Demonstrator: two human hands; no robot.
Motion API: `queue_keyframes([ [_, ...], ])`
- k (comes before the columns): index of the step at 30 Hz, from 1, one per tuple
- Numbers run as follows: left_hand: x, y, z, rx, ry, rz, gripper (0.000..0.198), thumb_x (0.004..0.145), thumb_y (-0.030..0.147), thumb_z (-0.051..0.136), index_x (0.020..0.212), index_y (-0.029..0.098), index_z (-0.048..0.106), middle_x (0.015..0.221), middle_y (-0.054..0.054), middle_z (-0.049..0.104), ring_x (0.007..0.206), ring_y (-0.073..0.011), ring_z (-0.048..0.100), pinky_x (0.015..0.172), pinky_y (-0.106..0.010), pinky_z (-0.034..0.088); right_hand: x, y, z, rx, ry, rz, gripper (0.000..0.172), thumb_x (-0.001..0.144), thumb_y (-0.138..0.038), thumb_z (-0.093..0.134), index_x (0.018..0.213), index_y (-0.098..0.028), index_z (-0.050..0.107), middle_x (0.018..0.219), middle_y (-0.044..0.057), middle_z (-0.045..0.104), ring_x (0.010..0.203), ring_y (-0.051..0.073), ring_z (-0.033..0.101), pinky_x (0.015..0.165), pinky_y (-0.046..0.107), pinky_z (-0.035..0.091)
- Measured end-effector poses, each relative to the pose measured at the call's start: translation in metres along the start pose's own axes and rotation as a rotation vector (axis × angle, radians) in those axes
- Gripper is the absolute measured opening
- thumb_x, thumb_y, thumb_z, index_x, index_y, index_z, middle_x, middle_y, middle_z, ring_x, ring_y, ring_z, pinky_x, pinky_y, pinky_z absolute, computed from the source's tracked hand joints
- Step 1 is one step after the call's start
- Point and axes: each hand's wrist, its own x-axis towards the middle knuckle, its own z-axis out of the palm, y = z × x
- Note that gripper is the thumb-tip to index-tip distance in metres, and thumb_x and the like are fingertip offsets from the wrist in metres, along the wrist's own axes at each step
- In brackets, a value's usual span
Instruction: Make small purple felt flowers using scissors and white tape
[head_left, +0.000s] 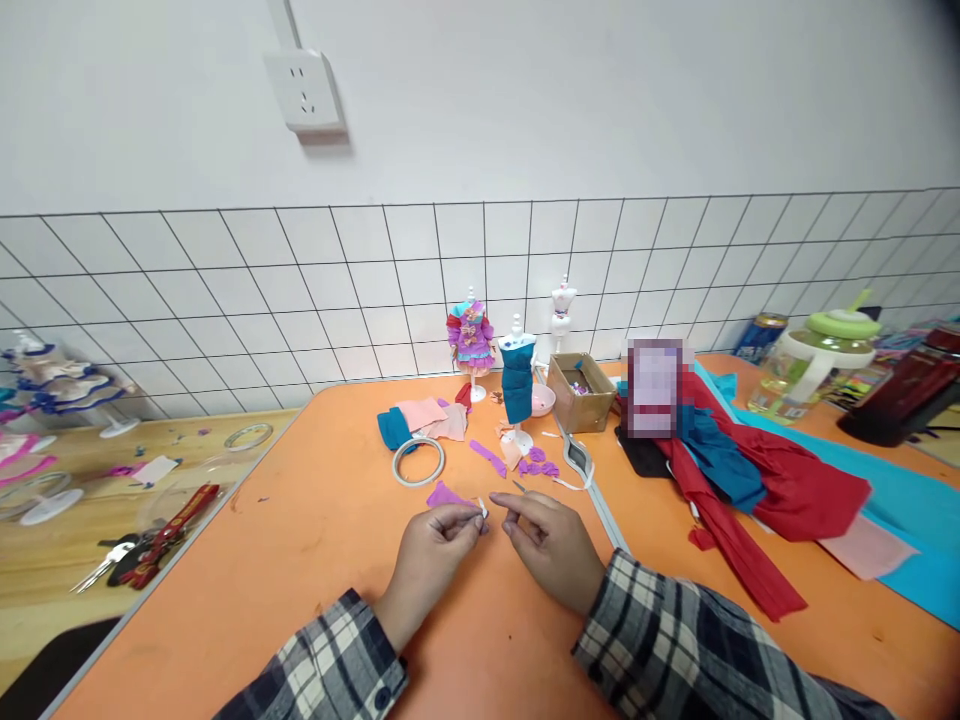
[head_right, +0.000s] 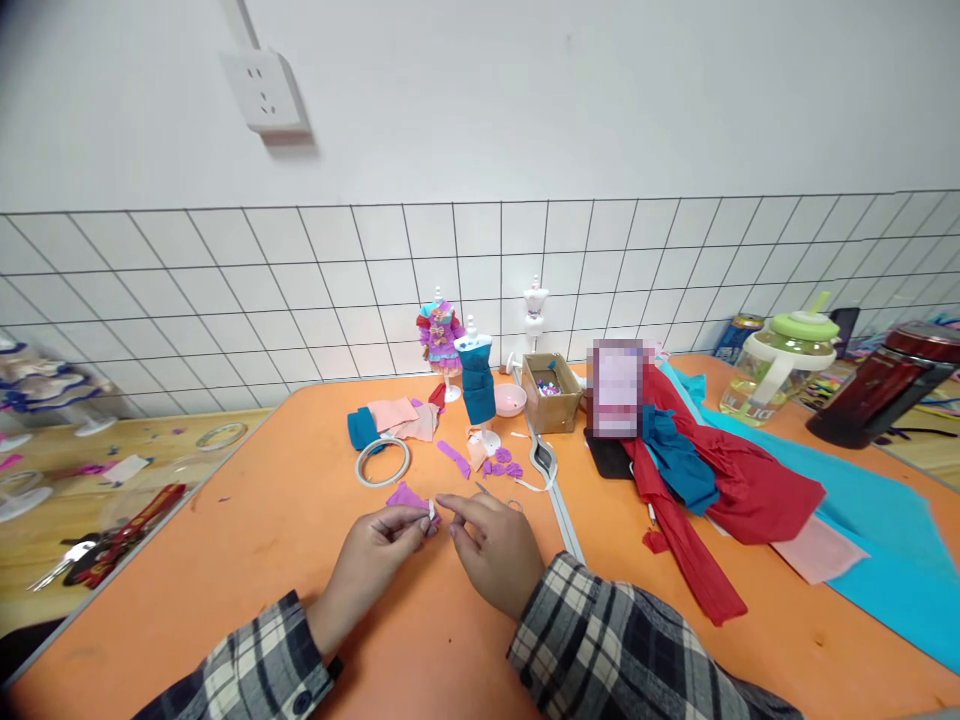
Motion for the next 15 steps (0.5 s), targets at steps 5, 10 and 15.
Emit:
queue_keyframes([
  [5, -0.0030, 0.0065, 0.0033, 0.023, -0.008, -0.021, 0.017, 0.074, 0.027, 0.060, 0.074, 0.016, 0.073, 0.071, -0.006, 0.075, 0.062, -0.0168, 0.067, 0.057, -0.024, 0.052, 0.0007, -0.0020, -0.0033, -0.008, 0.036, -0.049, 0.019, 0.085, -0.020, 0.057, 0.100, -0.025, 0.068, 0.084, 0.002, 0.067, 0.069, 0.013, 0.060, 0.062, 0.025, 0.043],
  [10, -0.0050, 0.0056, 0.0059, 0.049, -0.046, -0.021, 0.019, 0.075, 0.029, 0.060, 0.071, 0.017, 0.074, 0.069, -0.005, 0.074, 0.061, -0.0166, 0.066, 0.056, -0.023, 0.050, 0.0010, -0.0015, -0.0015, -0.040, 0.013, -0.041, 0.011, 0.085, -0.020, 0.057, 0.087, -0.024, 0.068, 0.080, 0.002, 0.067, 0.076, 0.014, 0.062, 0.066, 0.025, 0.042],
  [15, -0.0057, -0.0004, 0.0074, 0.033, -0.062, -0.014, 0.017, 0.074, 0.026, 0.061, 0.072, 0.017, 0.075, 0.070, -0.006, 0.075, 0.065, -0.0179, 0.067, 0.060, -0.023, 0.051, 0.0021, -0.0022, 0.0002, -0.076, -0.020, -0.004, 0.009, 0.080, -0.015, 0.059, 0.081, -0.023, 0.063, 0.078, 0.000, 0.065, 0.072, 0.014, 0.059, 0.065, 0.025, 0.038],
])
